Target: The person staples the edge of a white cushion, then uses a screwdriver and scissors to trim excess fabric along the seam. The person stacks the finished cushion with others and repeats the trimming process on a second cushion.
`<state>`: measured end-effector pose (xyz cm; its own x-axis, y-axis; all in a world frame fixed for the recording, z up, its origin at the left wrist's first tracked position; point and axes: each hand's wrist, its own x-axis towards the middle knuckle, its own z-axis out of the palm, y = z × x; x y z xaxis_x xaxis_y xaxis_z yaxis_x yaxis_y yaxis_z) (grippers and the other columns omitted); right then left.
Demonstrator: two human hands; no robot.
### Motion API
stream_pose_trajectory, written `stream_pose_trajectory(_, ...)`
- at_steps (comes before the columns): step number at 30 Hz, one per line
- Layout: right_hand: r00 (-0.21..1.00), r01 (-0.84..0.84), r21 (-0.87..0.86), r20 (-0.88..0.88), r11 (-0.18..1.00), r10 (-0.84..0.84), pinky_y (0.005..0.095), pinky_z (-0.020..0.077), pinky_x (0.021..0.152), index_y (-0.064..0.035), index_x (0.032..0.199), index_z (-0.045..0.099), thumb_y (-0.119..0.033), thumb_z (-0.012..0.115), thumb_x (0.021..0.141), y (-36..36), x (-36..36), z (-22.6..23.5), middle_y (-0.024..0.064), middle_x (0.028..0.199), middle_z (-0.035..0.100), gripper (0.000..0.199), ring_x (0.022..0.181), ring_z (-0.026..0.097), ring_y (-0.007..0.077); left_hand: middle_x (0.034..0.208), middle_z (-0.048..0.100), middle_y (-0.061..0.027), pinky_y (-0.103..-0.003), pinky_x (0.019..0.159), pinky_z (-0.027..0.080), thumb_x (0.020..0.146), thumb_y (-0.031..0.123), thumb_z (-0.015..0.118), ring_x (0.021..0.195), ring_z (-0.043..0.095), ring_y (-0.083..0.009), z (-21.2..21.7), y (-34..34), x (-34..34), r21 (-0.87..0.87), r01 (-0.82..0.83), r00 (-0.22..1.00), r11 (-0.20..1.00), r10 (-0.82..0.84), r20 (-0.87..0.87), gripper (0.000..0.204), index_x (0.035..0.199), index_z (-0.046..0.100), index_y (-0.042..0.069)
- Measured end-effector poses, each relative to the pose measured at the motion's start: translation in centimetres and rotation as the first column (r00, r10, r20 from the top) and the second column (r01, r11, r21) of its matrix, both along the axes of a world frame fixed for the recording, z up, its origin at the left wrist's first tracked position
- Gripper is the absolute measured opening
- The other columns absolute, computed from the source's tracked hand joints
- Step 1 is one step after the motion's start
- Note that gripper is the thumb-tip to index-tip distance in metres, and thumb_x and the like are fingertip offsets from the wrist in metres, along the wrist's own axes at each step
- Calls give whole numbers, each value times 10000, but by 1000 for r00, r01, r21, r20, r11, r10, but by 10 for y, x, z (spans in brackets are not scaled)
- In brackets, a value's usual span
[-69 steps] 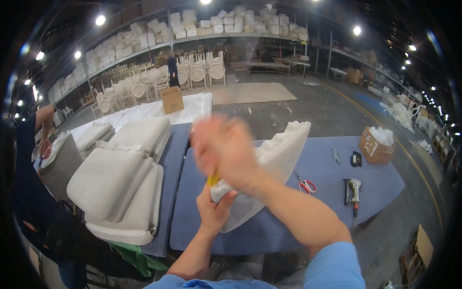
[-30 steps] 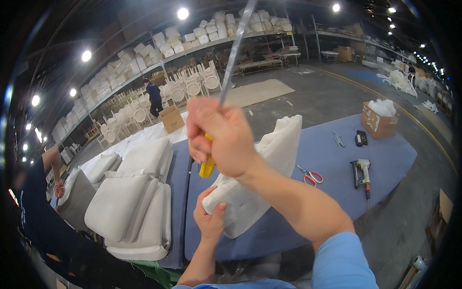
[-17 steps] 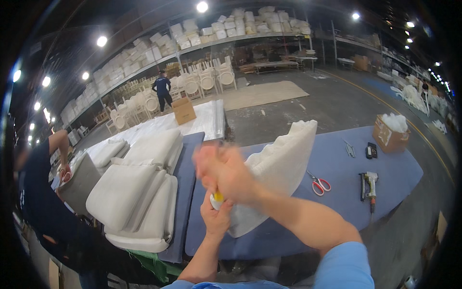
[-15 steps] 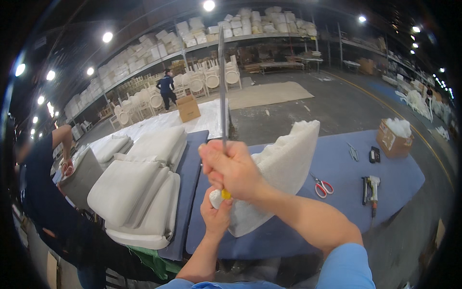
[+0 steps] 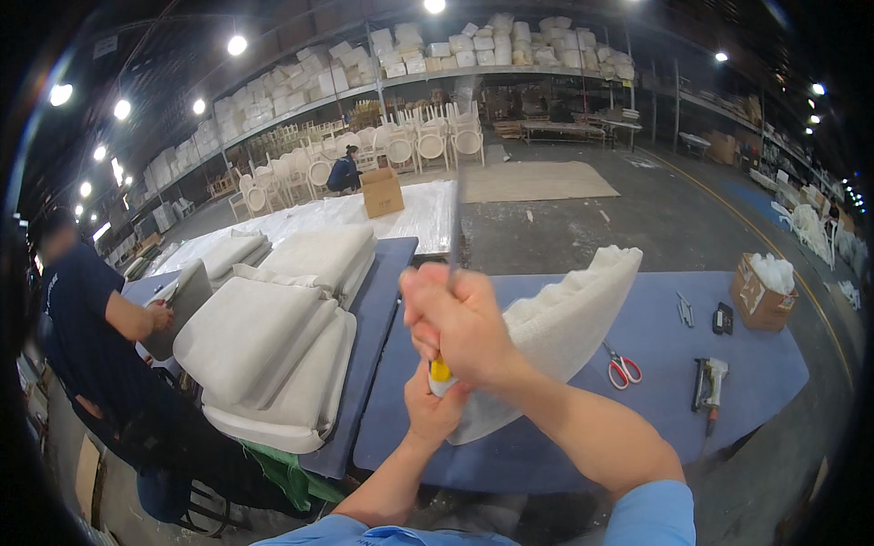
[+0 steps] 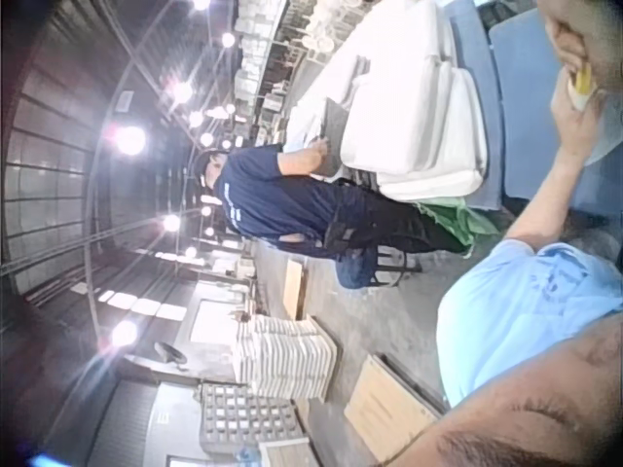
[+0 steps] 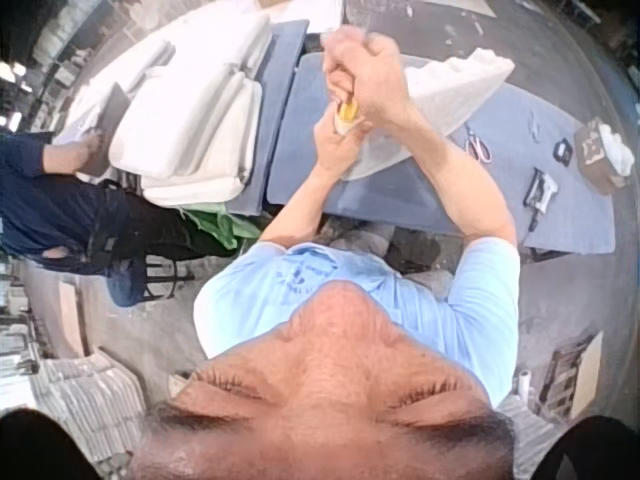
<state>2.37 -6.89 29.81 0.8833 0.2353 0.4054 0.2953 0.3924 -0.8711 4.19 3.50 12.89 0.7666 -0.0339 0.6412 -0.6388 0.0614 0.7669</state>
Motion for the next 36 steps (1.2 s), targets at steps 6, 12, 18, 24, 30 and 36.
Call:
stream_pose_trajectory(6, 985, 90, 268, 119, 959, -125, 278, 404, 485, -70, 794, 561, -280, 603, 1067, -48, -7, 3, -7, 579, 456, 348, 487, 454, 106, 1075, 723, -84, -301, 883, 529, 933, 202, 804, 999, 659, -144, 17, 5, -2, -30, 16, 997, 999, -18, -77, 451, 1303, 635, 6)
stream_pose_trajectory(12, 903, 430, 59, -59, 901, -426, 268, 394, 489, -84, 827, 580, -307, 589, 1080, -114, -7, -25, -3, 580, 469, 338, 491, 447, 100, 1130, 722, -117, -318, 958, 504, 1004, 215, 677, 1055, 657, -178, 35, -8, -10, -132, -96, 993, 987, 85, -85, 365, 1298, 649, 1)
stream_pose_trajectory(18, 872, 461, -267, -39, 846, -488, 246, 393, 477, -43, 993, 673, -318, 590, 1081, -125, 6, -50, -5, 744, 570, 301, 511, 479, 63, 1049, 690, -59, -281, 946, 448, 1089, 267, 474, 1030, 595, -143, 45, -13, -17, -97, -79, 978, 992, 59, -199, 381, 1182, 712, -16)
stream_pose_trajectory(24, 867, 456, -368, -22, 810, -498, 243, 389, 472, -30, 1003, 691, -319, 597, 1075, -109, 16, -49, -12, 765, 554, 313, 510, 486, 56, 1118, 710, -85, -307, 993, 441, 1070, 253, 455, 1088, 603, -161, 48, 2, -7, -127, -31, 975, 991, 2, -222, 401, 1198, 720, -19)
stream_pose_trajectory(30, 858, 477, -319, -33, 819, -512, 235, 373, 445, -27, 981, 688, -350, 594, 1083, -115, 28, -54, -13, 751, 561, 351, 478, 469, 66, 1284, 659, -85, -313, 1002, 479, 1012, 219, 648, 1128, 617, -168, 42, 5, -2, -43, 65, 987, 997, -71, -145, 445, 1403, 599, 10)
stream_pose_trajectory(36, 889, 456, -199, 46, 867, -456, 242, 391, 508, -19, 998, 672, -370, 533, 1118, -100, 21, -35, -19, 673, 502, 397, 525, 473, 75, 1283, 667, -85, -308, 955, 531, 918, 117, 807, 1119, 641, -151, 36, 9, 10, -38, 130, 976, 991, -134, -172, 576, 1439, 576, 31)
